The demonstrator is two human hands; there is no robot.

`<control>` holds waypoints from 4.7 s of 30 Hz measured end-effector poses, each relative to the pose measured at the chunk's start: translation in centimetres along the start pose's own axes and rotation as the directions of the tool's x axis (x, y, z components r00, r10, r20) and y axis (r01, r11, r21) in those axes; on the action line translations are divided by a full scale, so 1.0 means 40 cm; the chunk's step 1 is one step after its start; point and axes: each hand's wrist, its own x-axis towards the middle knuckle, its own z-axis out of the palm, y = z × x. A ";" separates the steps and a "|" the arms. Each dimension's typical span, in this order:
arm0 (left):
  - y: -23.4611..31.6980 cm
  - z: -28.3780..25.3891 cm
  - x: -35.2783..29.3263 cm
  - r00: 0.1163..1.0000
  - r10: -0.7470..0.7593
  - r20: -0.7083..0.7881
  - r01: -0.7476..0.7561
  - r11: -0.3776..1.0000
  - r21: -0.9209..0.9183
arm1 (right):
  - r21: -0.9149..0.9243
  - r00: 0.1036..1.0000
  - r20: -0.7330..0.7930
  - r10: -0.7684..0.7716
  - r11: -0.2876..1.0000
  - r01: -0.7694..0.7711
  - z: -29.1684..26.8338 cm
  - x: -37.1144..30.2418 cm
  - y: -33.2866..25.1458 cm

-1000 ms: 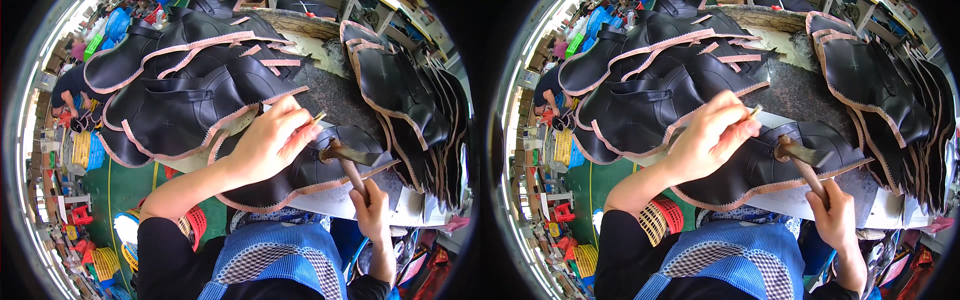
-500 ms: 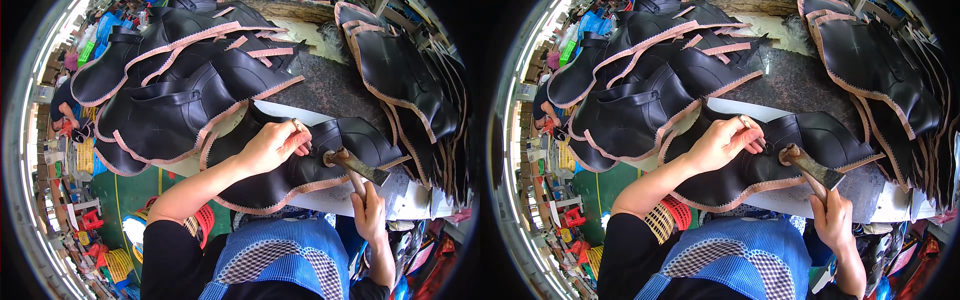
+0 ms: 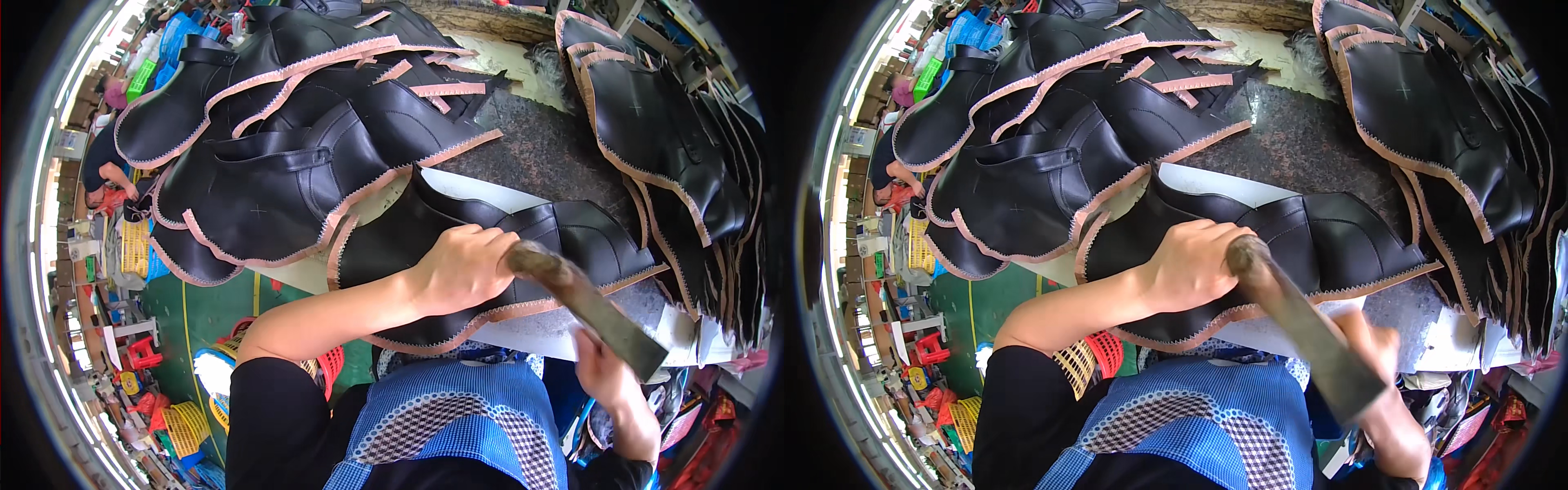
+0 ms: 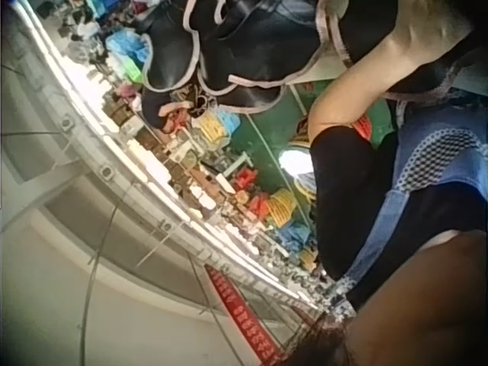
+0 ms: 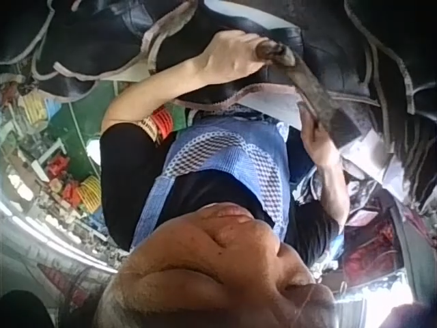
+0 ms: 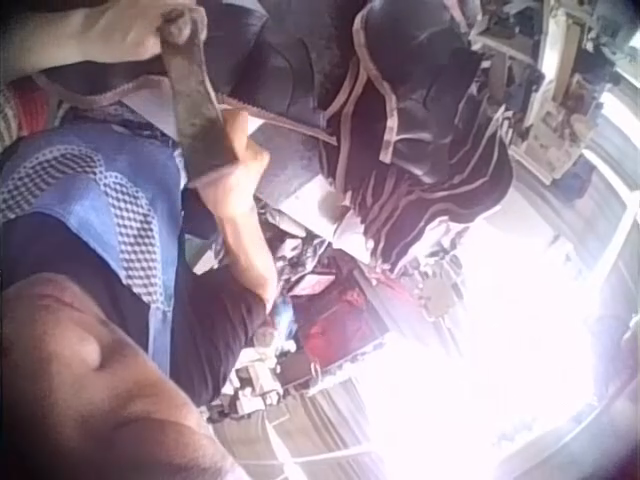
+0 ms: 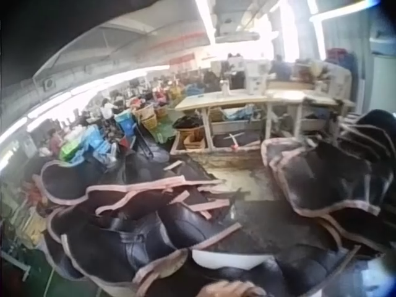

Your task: Hammering and assembling leather shoe parts on a workbench in a factory environment.

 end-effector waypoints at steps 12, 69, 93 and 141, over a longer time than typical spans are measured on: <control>-0.054 0.007 -0.014 0.872 -0.444 0.207 0.483 0.709 -0.514 | 0.551 0.922 0.002 0.387 0.769 -0.324 0.003 0.009 0.015; -0.075 -0.012 -0.052 0.877 -0.479 0.048 0.445 0.769 -0.459 | 0.646 0.909 0.040 0.414 0.684 -0.340 0.019 0.059 -0.013; -0.089 -0.216 -0.053 0.997 0.068 0.030 -0.069 0.996 0.051 | 0.623 0.956 0.183 0.231 0.725 -0.295 0.057 0.277 -0.066; 0.120 -0.149 -0.126 0.987 -0.151 -0.054 0.156 0.982 0.106 | 0.645 0.756 -0.353 0.551 0.729 -0.230 -0.139 0.038 0.094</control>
